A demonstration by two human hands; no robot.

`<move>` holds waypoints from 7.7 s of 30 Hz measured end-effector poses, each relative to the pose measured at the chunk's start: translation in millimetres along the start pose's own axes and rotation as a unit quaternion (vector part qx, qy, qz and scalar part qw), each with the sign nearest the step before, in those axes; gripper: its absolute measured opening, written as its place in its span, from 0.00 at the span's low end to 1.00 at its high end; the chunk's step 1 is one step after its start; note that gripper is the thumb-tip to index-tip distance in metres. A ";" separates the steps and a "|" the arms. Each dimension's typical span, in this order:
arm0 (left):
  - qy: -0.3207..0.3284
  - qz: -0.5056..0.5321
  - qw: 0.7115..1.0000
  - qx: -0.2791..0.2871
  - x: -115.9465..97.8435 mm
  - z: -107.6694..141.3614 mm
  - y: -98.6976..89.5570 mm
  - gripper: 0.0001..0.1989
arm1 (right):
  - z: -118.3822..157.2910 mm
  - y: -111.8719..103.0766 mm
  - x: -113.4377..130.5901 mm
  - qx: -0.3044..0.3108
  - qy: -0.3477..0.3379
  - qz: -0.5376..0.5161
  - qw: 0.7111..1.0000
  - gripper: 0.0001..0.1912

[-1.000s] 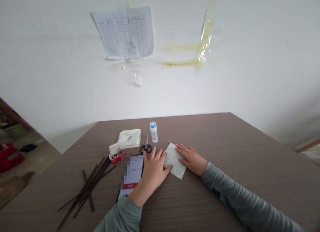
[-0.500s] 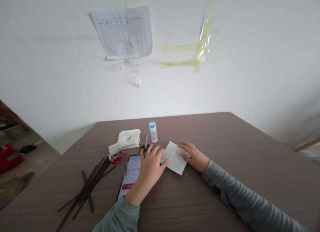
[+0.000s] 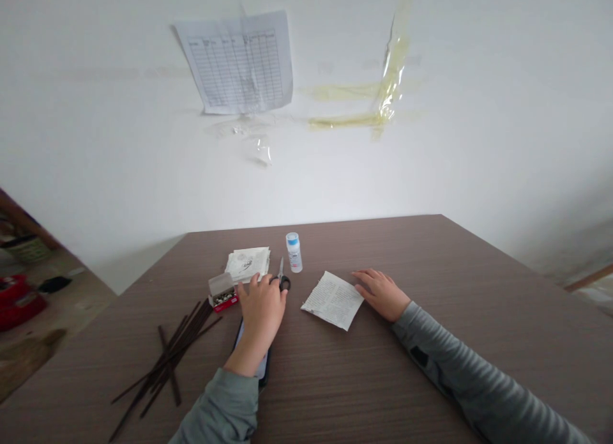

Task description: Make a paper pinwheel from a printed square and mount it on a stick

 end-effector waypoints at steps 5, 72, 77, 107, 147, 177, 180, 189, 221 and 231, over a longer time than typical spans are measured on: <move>-0.019 -0.030 0.999 0.013 12.7 -3.9 10.7 0.24 | 1.3 -2.0 4.4 0.014 0.018 0.022 1.000 0.30; 0.114 0.114 0.987 0.018 -51.7 18.9 -18.3 0.12 | 11.1 6.0 21.8 0.094 -0.011 -0.010 0.995 0.37; 0.125 0.134 0.983 0.014 -56.7 21.0 -23.2 0.18 | 12.0 5.6 25.3 0.091 -0.009 -0.016 0.996 0.36; 0.148 0.100 0.981 0.071 -68.4 29.2 -12.6 0.18 | 8.4 -9.1 30.6 0.027 -0.048 -0.024 0.998 0.13; 0.135 0.122 0.981 0.073 -68.3 30.7 -9.4 0.15 | 4.6 -38.5 22.4 0.004 0.066 0.123 0.990 0.13; 0.148 0.095 0.983 0.061 -73.9 32.3 -2.6 0.16 | 8.2 -47.5 4.9 -0.034 0.115 0.095 0.988 0.12; 0.147 0.094 0.983 0.058 -73.5 33.0 -1.1 0.16 | 6.2 -48.0 0.8 -0.057 0.111 0.059 0.990 0.12; 0.138 0.106 0.983 0.058 -74.7 33.7 -7.7 0.16 | 4.3 -39.4 10.3 -0.074 0.060 -0.023 0.995 0.15; 0.067 0.186 0.979 -0.042 -61.9 22.7 24.7 0.19 | -9.1 -48.6 -33.1 -0.180 0.017 -0.354 0.918 0.13; -0.041 0.667 0.744 0.029 -65.1 17.6 36.9 0.10 | -7.3 -58.5 -29.4 -0.195 0.006 -0.487 0.851 0.27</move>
Point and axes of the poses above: each hand's wrist, its own z-axis away from the middle knuckle, its own y-axis out of the palm, x = y × z, the point moved 7 cm from there along -z, towards the middle knuckle, and after that the axes turned 14 degrees about -z, right-handed, at the moved point
